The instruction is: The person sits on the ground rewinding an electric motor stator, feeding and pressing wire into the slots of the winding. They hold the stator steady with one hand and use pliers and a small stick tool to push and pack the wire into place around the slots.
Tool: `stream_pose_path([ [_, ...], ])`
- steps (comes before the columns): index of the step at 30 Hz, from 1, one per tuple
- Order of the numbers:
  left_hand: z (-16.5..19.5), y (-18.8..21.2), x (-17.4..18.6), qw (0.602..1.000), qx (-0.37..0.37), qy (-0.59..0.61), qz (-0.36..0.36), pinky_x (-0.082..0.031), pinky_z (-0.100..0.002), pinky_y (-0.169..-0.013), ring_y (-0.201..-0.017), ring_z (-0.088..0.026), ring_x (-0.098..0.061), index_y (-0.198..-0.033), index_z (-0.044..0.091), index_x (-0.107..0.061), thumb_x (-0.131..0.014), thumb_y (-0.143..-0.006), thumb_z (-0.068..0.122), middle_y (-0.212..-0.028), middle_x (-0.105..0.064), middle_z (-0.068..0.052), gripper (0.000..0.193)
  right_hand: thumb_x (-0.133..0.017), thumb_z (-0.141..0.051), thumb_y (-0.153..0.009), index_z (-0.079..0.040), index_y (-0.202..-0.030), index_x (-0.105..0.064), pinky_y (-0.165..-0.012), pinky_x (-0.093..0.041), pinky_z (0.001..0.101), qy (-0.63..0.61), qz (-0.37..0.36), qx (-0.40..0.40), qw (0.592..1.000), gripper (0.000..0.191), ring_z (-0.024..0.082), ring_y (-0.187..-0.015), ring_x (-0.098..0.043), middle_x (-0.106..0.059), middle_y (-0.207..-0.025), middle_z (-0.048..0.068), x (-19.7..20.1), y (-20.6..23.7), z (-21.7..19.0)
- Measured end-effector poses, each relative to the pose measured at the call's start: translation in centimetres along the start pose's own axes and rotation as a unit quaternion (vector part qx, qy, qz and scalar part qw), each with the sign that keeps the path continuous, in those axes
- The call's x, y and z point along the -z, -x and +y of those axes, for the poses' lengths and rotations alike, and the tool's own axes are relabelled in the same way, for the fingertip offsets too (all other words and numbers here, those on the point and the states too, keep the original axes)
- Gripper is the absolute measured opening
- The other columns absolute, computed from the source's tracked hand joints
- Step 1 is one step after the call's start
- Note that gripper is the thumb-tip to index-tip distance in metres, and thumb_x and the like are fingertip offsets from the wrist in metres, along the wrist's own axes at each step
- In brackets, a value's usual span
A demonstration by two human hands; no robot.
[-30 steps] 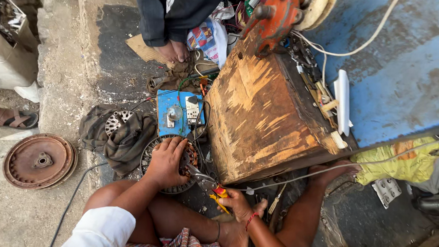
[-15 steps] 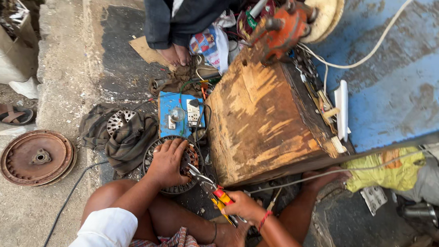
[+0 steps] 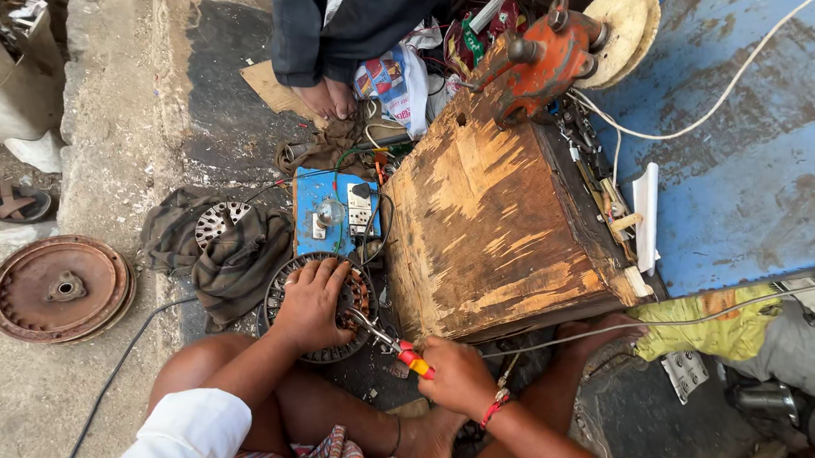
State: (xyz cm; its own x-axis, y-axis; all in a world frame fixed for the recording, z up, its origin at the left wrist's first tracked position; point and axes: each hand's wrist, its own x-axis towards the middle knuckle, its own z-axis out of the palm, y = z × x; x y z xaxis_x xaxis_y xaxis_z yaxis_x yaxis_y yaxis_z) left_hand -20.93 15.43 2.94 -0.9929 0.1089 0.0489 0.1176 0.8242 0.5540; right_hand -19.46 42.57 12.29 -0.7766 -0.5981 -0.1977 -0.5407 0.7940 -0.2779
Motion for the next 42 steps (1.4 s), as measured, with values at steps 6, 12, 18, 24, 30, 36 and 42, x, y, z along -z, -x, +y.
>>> stream_pose_path([
  [6,-0.1,0.2,-0.6,0.999,0.0,0.019,0.043,-0.03,-0.053,-0.116,-0.14,-0.037,-0.037,-0.149,0.008,-0.038,-0.088,-0.053,0.047,-0.149,-0.043,-0.016,0.115,-0.084,-0.032,-0.074,-0.001,-0.069,-0.059,-0.065,-0.052,0.0452,-0.108,0.053,-0.039,0.992,0.039,0.036,-0.071,-0.065,-0.061,-0.083,0.015,-3.0,1.2,1.5],
  [12,-0.2,0.0,-0.5,1.0,-0.001,0.017,0.02,-0.029,-0.055,-0.115,-0.14,-0.038,-0.036,-0.149,0.006,-0.036,-0.089,-0.052,0.047,-0.148,-0.042,-0.018,0.118,-0.081,-0.045,-0.079,-0.008,-0.083,-0.067,-0.061,-0.049,0.0468,-0.047,0.006,-0.179,0.983,0.04,0.037,-0.068,-0.065,-0.066,-0.068,0.014,-3.1,1.0,3.7],
  [18,-0.3,0.0,-0.3,1.0,-0.007,0.013,0.026,-0.028,-0.055,-0.116,-0.14,-0.037,-0.036,-0.15,0.006,-0.034,-0.089,-0.052,0.047,-0.15,-0.04,-0.018,0.12,-0.076,-0.048,-0.088,-0.004,-0.078,-0.063,-0.057,-0.048,0.0453,-0.086,-0.019,-0.116,0.989,0.047,0.038,-0.059,-0.063,-0.062,-0.065,0.019,-4.0,0.4,5.7],
  [24,-0.4,-0.2,-0.2,1.0,-0.005,0.027,0.013,-0.027,-0.058,-0.114,-0.14,-0.039,-0.035,-0.151,0.008,-0.033,-0.091,-0.052,0.045,-0.15,-0.04,-0.018,0.12,-0.075,-0.047,-0.087,-0.006,-0.079,-0.062,-0.054,-0.049,0.0486,0.018,0.11,0.024,0.994,0.044,0.041,-0.063,-0.065,-0.065,-0.066,0.018,-5.0,-0.2,6.6],
  [30,-0.4,-0.7,-0.1,1.0,-0.007,0.01,-0.009,-0.027,-0.057,-0.115,-0.14,-0.038,-0.036,-0.152,0.01,-0.033,-0.091,-0.054,0.046,-0.149,-0.041,-0.017,0.119,-0.073,-0.051,-0.088,-0.009,-0.084,-0.064,-0.053,-0.052,0.0487,0.084,0.078,0.039,0.993,0.043,0.038,-0.06,-0.068,-0.066,-0.065,0.014,-3.3,-1.2,6.7],
  [36,-0.6,-0.9,-0.3,1.0,-0.016,0.015,0.015,-0.03,-0.057,-0.113,-0.138,-0.04,-0.038,-0.151,0.009,-0.035,-0.09,-0.054,0.047,-0.148,-0.042,-0.018,0.117,-0.075,-0.049,-0.087,-0.005,-0.078,-0.064,-0.05,-0.048,0.0453,-0.013,0.105,-0.018,0.994,0.047,0.037,-0.059,-0.064,-0.065,-0.064,0.016,-7.0,-0.5,8.6],
  [42,-0.5,-0.8,-0.2,1.0,-0.02,0.005,0.017,-0.031,-0.057,-0.112,-0.137,-0.039,-0.039,-0.15,0.008,-0.036,-0.09,-0.053,0.046,-0.148,-0.042,-0.018,0.118,-0.068,-0.049,-0.097,-0.002,-0.082,-0.064,-0.057,-0.045,0.0341,-0.305,-0.02,-0.087,0.948,0.049,0.011,-0.066,-0.046,-0.053,-0.067,0.012,-12.4,-0.6,12.9],
])
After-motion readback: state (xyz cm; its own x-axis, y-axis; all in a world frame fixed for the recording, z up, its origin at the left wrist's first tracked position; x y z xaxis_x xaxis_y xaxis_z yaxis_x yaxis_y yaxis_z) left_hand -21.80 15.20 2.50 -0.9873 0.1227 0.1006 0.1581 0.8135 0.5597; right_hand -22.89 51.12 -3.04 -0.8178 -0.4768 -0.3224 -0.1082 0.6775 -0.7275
